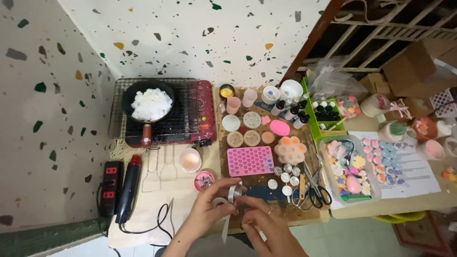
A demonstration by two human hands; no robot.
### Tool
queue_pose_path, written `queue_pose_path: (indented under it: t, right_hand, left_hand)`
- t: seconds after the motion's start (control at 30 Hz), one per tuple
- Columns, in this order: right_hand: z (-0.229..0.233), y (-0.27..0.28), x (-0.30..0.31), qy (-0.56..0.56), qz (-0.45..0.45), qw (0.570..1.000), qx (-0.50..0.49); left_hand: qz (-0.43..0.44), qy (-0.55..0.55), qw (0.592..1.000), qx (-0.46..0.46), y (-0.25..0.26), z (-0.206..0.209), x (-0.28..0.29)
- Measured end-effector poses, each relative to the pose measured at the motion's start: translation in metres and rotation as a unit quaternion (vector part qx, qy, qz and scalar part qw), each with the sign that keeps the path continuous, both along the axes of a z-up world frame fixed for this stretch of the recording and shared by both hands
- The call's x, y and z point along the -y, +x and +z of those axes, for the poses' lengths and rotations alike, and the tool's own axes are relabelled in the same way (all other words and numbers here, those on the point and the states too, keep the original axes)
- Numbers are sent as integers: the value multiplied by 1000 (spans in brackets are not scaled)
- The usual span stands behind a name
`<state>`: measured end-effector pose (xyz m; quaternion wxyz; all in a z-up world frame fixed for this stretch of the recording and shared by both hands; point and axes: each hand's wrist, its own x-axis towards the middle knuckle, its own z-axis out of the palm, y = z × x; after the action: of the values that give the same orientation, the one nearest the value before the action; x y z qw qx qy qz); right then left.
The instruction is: Preparing a candle mold by inserting a wick.
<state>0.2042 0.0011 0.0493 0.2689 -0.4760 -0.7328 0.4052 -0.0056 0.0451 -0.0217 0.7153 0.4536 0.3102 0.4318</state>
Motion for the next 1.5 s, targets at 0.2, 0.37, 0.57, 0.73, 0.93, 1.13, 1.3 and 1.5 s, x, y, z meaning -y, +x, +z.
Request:
queue_pose_path:
  t: [0.2, 0.37, 0.57, 0.73, 0.93, 1.13, 1.3, 1.5]
  right_hand:
    - [-8, -9, 8, 93, -95, 988, -75]
    - [0, -40, -5, 163, -221, 957, -94]
    - [-4, -50, -12, 217, -204, 952, -66]
    - [-5, -50, -13, 225, -199, 952, -58]
    - [-2, -50, -14, 236, -195, 952, -26]
    - [1, -51, -18, 211, -188, 959, -31]
    - [-1, -52, -26, 213, -230, 949, 24]
    - [-9, -51, -26, 240, -225, 944, 16]
  left_hand:
    - [-7, -11, 996, 86, -3, -6, 5]
    - [-34, -43, 992, 110, -1, -6, 5]
    - [-30, -19, 994, 108, 0, -20, 7]
    - [-39, -16, 994, 105, -1, -24, 7]
    - [-42, -50, 993, 102, -1, -21, 8]
    - [-32, -15, 996, 76, 2, -8, 6]
    - [71, -159, 983, 51, 16, -27, 11]
    - [118, -150, 982, 14, 19, -11, 19]
